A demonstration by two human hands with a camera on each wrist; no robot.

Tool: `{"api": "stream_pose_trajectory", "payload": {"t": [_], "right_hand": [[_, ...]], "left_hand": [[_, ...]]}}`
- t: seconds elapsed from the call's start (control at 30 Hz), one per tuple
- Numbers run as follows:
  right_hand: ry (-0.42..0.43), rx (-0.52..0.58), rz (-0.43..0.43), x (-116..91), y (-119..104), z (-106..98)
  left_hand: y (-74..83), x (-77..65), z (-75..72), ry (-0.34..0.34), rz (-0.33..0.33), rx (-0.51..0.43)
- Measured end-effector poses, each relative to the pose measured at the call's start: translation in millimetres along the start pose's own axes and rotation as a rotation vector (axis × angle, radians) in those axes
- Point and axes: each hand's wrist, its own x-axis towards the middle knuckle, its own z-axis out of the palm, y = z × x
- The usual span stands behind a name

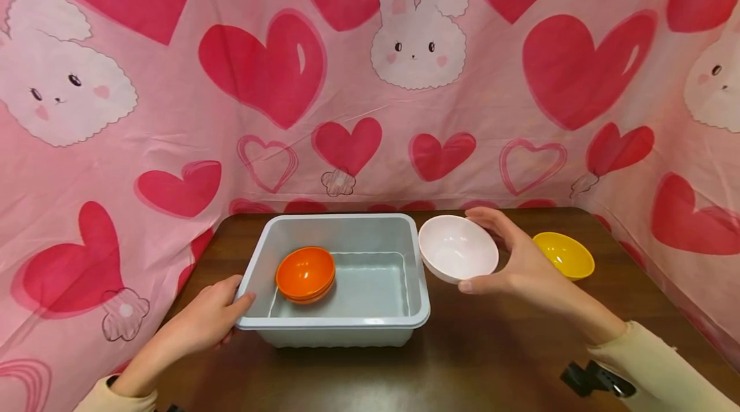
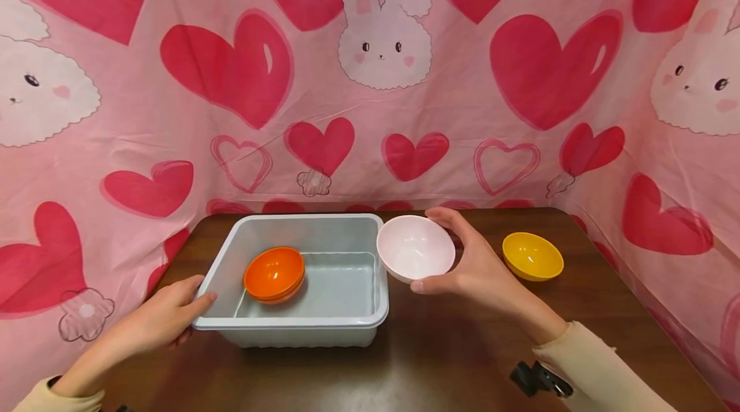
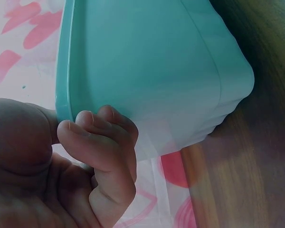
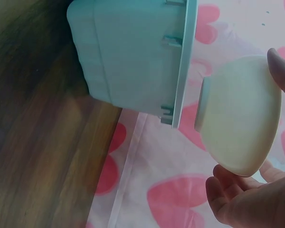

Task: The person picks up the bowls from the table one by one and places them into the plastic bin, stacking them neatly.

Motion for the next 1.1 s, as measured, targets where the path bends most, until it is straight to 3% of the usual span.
{"api": "stream_pose_trajectory", "payload": {"t": [0.53, 1.1], "right_hand": [[-0.065, -0.004, -0.026, 30, -18, 16], [-0.164, 0.073, -0.082, 60, -34, 43]], "left_hand": [[1.6, 1.5, -0.6, 0.001, 0.009, -0.001], [0.4, 0.4, -0.7, 0.001, 0.005, 0.006]]}}
